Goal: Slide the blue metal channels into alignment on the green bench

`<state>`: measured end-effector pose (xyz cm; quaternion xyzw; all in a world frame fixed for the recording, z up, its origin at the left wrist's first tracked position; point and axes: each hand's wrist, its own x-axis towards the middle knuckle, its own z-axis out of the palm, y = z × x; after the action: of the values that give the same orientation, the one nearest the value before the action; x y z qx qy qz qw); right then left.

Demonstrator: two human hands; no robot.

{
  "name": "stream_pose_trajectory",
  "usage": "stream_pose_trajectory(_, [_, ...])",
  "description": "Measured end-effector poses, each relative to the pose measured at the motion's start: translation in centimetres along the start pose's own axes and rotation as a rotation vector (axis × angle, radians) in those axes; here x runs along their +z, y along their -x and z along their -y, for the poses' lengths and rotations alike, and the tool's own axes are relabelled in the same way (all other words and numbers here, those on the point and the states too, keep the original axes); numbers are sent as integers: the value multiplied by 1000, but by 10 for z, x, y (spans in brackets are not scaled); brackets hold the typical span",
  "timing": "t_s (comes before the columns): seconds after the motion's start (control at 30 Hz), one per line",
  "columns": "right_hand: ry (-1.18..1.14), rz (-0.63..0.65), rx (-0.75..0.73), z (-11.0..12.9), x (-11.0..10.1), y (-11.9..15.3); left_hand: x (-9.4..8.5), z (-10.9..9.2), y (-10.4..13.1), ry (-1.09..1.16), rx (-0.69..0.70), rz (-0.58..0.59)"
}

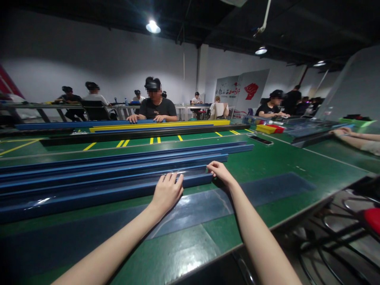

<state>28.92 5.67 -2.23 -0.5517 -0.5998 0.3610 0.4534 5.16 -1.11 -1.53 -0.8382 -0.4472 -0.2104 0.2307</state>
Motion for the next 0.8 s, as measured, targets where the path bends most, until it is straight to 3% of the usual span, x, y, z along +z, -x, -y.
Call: stream_pose_trajectory(0.8, [35, 30, 40, 3, 0, 0, 5, 1, 0, -45, 8, -6])
